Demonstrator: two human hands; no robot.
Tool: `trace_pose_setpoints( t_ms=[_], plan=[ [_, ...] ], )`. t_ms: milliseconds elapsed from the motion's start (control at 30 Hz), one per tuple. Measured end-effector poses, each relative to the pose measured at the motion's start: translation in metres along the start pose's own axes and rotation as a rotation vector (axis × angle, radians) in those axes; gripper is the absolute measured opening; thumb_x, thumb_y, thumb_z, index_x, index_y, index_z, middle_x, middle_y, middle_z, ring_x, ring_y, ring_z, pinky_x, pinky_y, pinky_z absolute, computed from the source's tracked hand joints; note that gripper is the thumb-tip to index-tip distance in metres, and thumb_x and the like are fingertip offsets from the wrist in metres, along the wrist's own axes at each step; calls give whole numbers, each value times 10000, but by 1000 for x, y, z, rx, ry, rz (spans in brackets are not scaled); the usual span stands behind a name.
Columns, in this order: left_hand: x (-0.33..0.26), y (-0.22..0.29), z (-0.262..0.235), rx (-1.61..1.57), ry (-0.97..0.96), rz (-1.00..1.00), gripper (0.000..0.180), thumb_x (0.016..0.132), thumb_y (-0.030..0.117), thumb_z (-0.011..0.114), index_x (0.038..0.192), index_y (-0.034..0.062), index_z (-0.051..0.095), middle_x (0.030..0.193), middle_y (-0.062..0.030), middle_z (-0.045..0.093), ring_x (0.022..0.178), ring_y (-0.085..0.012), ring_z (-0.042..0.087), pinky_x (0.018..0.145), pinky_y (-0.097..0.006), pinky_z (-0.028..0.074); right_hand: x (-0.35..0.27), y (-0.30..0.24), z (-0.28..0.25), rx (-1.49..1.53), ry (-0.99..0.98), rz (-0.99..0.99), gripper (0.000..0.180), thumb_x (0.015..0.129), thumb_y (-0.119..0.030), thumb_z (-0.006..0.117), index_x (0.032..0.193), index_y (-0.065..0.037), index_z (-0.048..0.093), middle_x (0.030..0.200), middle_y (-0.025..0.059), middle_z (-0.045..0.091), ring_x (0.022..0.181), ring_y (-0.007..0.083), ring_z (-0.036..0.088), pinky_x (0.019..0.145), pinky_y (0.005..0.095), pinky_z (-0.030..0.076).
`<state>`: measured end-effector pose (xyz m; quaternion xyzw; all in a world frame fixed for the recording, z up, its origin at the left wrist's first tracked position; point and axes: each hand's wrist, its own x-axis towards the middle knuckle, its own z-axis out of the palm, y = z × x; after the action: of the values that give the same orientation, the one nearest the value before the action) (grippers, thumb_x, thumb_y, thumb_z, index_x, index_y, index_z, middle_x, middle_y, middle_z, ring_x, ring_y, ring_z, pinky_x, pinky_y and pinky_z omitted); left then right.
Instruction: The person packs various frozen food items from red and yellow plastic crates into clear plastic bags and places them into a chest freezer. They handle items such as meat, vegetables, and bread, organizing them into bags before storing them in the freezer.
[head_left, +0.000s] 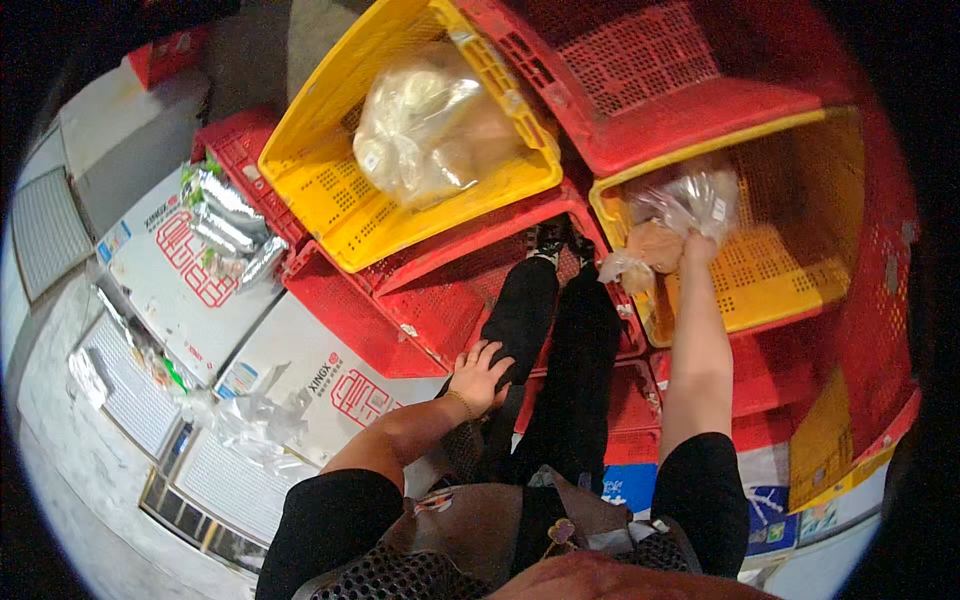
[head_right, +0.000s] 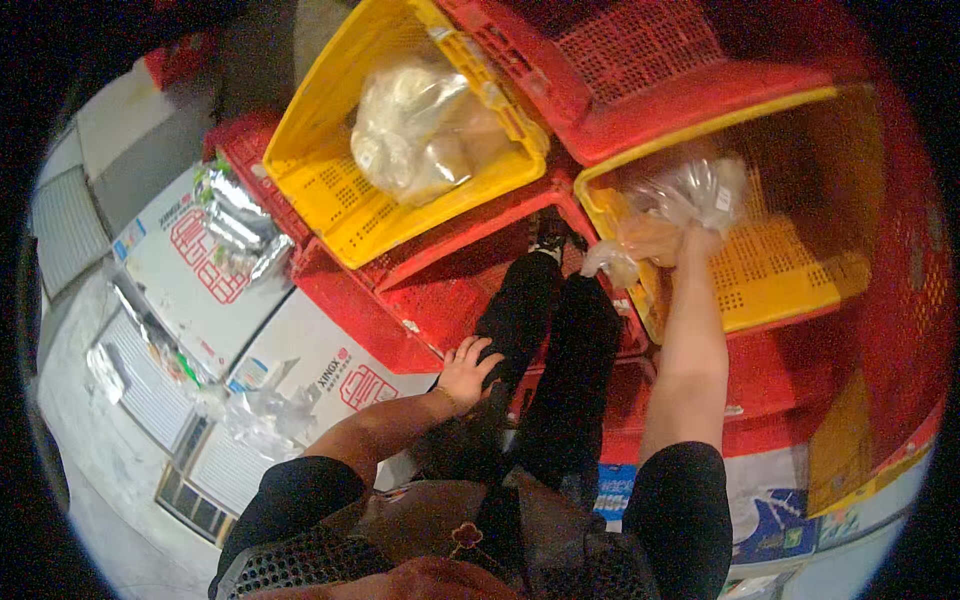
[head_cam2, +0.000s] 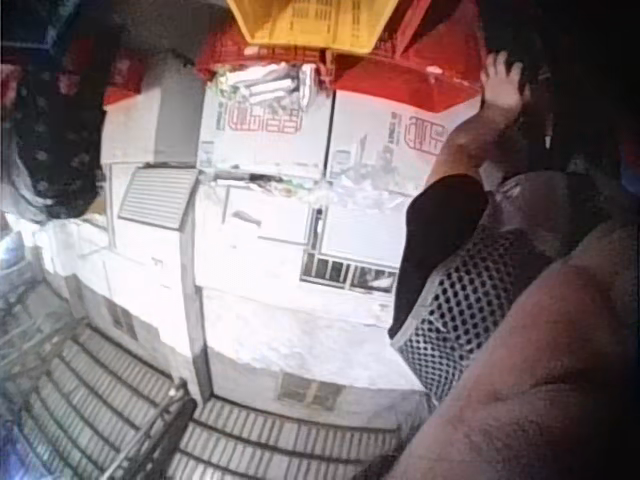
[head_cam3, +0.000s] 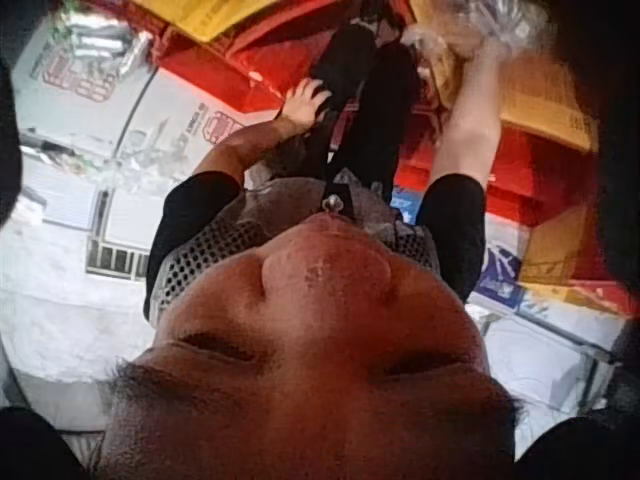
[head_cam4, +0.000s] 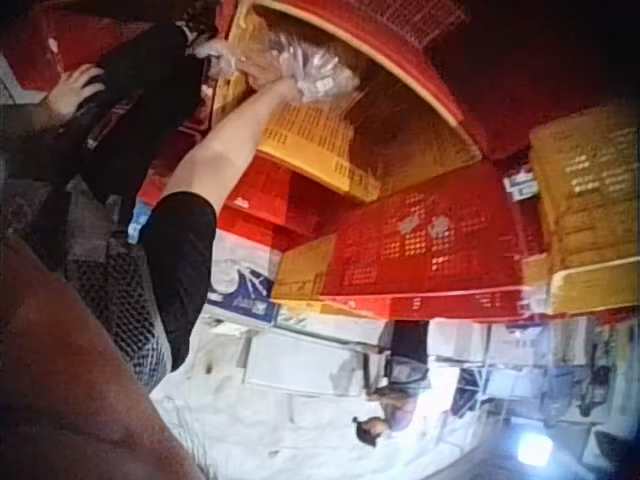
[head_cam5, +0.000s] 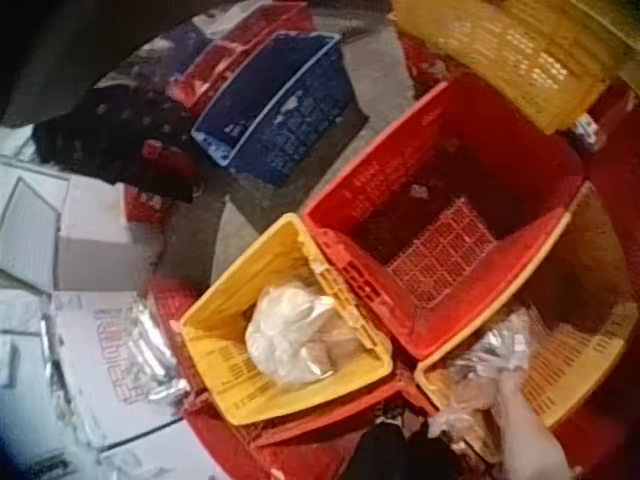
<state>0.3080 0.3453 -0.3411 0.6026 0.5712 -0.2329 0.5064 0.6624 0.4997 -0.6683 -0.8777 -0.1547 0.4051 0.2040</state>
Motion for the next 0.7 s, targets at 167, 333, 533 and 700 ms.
trace_pose_setpoints(
  t_ms=[167,333,533,700],
  plan=[
    [-7,0,0,-30,-23,-33,637,621,143,651,1223,194,449,1331,-108,308,1247,-341,253,919,-497,318,-3,-28,-35,52,-218,73,318,795,-81,566,1085,41,513,996,149,577,838,232,578,689,335,481],
    [-15,0,8,-70,103,-34,528,724,283,629,1214,152,478,1321,-118,327,1242,-331,268,916,-492,327,-19,-72,-66,-13,-404,117,301,802,-39,495,1095,29,509,963,136,564,823,226,558,656,327,481],
    [-42,9,-4,-131,-185,-160,592,851,434,466,1372,219,283,1459,-102,65,1334,-356,54,985,-578,255,-51,-109,-140,-271,-380,69,281,830,-128,473,1073,8,513,919,123,583,778,239,572,657,353,491],
    [-112,13,0,-319,-367,-214,635,854,457,472,1403,324,182,1483,-46,-101,1337,-382,-100,983,-633,217,-133,-182,-210,-121,-514,77,376,860,-237,500,1138,16,481,1034,105,559,893,234,568,735,367,497]
  ],
)
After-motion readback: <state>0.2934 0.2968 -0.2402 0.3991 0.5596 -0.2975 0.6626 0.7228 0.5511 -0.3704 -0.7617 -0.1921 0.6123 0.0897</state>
